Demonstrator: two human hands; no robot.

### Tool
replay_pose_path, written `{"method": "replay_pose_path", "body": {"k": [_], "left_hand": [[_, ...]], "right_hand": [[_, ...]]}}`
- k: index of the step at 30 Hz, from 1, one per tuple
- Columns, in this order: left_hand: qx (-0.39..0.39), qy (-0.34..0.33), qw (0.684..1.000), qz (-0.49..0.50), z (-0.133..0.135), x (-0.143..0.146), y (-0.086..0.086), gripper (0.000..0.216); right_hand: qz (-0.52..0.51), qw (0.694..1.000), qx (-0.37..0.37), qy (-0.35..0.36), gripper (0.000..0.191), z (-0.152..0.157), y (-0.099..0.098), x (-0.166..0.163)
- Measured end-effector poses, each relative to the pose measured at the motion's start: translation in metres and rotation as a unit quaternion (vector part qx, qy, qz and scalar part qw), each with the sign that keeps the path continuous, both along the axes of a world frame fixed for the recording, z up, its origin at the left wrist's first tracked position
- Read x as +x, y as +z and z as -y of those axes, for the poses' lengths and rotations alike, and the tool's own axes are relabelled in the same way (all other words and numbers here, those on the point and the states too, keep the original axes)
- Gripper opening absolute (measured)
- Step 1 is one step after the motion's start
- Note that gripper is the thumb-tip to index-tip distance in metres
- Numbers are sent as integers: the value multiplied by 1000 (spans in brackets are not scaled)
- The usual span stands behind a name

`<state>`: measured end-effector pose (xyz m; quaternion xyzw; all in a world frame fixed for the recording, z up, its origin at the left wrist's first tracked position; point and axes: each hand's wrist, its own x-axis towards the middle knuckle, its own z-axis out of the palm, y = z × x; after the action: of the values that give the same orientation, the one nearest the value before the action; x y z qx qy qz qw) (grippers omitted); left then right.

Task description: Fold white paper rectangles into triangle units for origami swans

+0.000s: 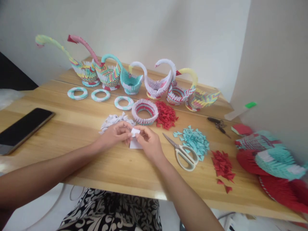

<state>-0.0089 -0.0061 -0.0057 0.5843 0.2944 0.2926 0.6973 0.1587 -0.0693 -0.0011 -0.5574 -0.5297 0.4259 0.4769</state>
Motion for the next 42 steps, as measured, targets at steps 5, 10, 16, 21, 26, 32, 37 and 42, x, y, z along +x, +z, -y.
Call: {"method": "replay_pose_path", "body": {"k": [5,10,16,21,26,32,37,42], "left_hand": [[272,107,952,-90,4,-2,3,17],[478,115,862,-119,4,-4,2,14],[541,126,814,-171,5,-5,2,13],[567,133,784,-214,5,-6,4,17],[584,126,771,-221,2,-8,3,18],[572,126,778,-228,2,-7,-2,21],[518,112,817,-228,4,-5,2,19],[471,90,847,-229,5,-5,7,18]], "right_hand": [[23,1000,5,-11,26,-1,0,-1],[43,999,16,-8,28,-1,0,-3],[38,999,22,-13,26,0,-1,-4],[36,999,17,-22,23,-1,-1,-5],[37,999,17,-20,21,-1,-1,-5],[33,999,19,-24,21,-1,-1,-5],[30,999,17,-20,20,-1,0,-5],[21,1000,14,-18,20,-1,-1,-4]]}}
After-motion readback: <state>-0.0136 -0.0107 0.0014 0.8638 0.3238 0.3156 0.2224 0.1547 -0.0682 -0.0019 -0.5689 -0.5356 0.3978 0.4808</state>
